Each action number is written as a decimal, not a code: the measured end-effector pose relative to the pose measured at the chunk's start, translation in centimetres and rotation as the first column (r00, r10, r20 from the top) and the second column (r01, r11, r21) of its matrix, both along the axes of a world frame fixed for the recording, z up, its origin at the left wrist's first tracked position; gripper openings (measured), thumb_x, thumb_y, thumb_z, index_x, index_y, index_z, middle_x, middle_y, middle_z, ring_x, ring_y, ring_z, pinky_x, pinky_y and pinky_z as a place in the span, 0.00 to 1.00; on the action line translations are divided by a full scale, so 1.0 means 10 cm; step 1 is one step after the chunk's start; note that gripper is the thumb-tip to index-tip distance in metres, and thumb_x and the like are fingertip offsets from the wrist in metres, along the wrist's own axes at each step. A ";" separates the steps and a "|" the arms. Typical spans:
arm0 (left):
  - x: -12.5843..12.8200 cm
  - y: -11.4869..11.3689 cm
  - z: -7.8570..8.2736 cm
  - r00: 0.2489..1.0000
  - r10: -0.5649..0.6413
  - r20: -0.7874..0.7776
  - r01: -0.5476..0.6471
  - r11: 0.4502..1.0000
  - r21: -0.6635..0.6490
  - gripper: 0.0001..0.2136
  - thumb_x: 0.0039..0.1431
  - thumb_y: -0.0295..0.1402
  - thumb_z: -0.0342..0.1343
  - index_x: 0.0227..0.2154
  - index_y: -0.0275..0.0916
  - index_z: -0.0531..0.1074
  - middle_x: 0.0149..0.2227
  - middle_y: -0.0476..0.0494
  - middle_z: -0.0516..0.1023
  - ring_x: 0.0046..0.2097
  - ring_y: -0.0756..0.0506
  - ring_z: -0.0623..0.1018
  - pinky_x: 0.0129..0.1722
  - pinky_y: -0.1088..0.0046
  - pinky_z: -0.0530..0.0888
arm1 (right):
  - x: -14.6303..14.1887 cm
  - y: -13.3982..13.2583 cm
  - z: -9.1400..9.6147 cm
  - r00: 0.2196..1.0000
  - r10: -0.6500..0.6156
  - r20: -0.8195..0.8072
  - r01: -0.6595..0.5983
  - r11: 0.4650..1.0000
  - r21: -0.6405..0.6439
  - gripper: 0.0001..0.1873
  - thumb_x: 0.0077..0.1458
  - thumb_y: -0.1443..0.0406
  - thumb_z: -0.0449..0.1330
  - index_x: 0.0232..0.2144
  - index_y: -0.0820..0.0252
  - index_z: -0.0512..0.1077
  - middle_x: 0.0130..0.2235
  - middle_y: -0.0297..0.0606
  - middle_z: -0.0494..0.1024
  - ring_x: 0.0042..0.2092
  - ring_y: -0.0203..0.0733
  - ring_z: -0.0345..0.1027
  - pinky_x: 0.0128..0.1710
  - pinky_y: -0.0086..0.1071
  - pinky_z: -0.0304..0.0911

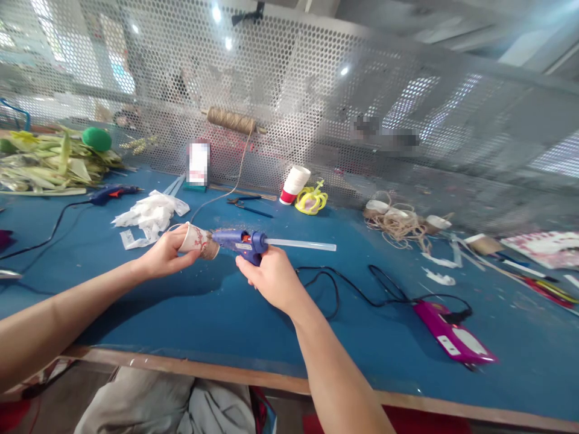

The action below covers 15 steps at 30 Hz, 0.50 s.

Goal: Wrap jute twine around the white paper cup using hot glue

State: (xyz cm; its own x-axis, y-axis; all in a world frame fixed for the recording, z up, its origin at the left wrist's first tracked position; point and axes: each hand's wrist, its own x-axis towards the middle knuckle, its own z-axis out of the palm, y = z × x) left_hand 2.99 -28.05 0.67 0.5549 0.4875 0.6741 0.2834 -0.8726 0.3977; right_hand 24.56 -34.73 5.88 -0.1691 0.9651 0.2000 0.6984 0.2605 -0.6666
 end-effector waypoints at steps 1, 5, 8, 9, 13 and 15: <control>0.00 0.00 0.00 1.000 0.001 0.001 -0.001 1.000 -0.006 0.07 0.55 0.27 0.48 0.23 0.37 0.67 0.30 0.43 0.77 0.37 0.46 0.76 0.41 0.66 0.70 | 0.00 0.00 0.00 1.000 -0.005 -0.002 0.005 1.000 -0.006 0.16 0.51 0.60 0.54 0.14 0.58 0.60 0.12 0.30 0.65 0.16 0.33 0.61 0.21 0.27 0.59; 0.00 0.00 0.00 1.000 0.015 -0.015 -0.016 0.999 -0.032 0.08 0.55 0.27 0.48 0.23 0.37 0.67 0.31 0.42 0.76 0.36 0.46 0.75 0.41 0.66 0.70 | 0.00 -0.01 0.00 0.999 -0.033 -0.011 0.033 0.999 -0.033 0.16 0.50 0.60 0.55 0.15 0.58 0.61 0.12 0.30 0.66 0.16 0.34 0.61 0.21 0.28 0.60; 0.00 -0.01 0.00 0.999 0.030 -0.039 -0.032 0.998 -0.054 0.08 0.56 0.29 0.47 0.24 0.37 0.68 0.32 0.41 0.76 0.37 0.46 0.74 0.40 0.66 0.70 | -0.01 -0.01 0.01 0.999 -0.045 -0.004 0.045 0.998 -0.033 0.16 0.50 0.60 0.55 0.14 0.58 0.61 0.12 0.30 0.66 0.16 0.34 0.61 0.22 0.28 0.59; 0.00 -0.01 0.00 0.998 0.034 -0.045 -0.037 0.997 -0.064 0.08 0.56 0.29 0.47 0.25 0.37 0.68 0.33 0.41 0.76 0.37 0.46 0.74 0.41 0.66 0.70 | -0.01 -0.01 0.01 0.999 -0.046 0.000 0.046 0.998 -0.033 0.16 0.50 0.61 0.55 0.14 0.58 0.61 0.12 0.30 0.66 0.17 0.34 0.61 0.22 0.28 0.59; -0.01 0.00 -0.01 0.998 0.040 -0.047 -0.045 0.994 -0.101 0.08 0.57 0.30 0.47 0.26 0.37 0.69 0.34 0.41 0.76 0.38 0.45 0.74 0.42 0.65 0.69 | -0.03 -0.02 0.03 0.999 -0.045 -0.011 0.045 0.998 -0.047 0.14 0.49 0.60 0.55 0.15 0.58 0.63 0.13 0.30 0.67 0.17 0.34 0.61 0.21 0.28 0.59; -0.01 0.00 -0.02 0.998 0.044 -0.036 -0.049 0.990 -0.133 0.07 0.56 0.31 0.47 0.27 0.37 0.69 0.34 0.41 0.76 0.39 0.45 0.74 0.44 0.64 0.69 | -0.03 -0.02 0.02 0.999 -0.046 -0.024 0.045 0.998 -0.054 0.14 0.49 0.60 0.55 0.16 0.58 0.63 0.13 0.30 0.66 0.17 0.34 0.61 0.21 0.28 0.59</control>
State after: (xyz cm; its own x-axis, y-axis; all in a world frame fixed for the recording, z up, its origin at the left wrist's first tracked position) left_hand 2.90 -28.06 0.52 0.5501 0.5979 0.5830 0.3371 -0.7977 0.5000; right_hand 24.27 -34.95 6.12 -0.1203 0.9811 0.1514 0.6915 0.1922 -0.6963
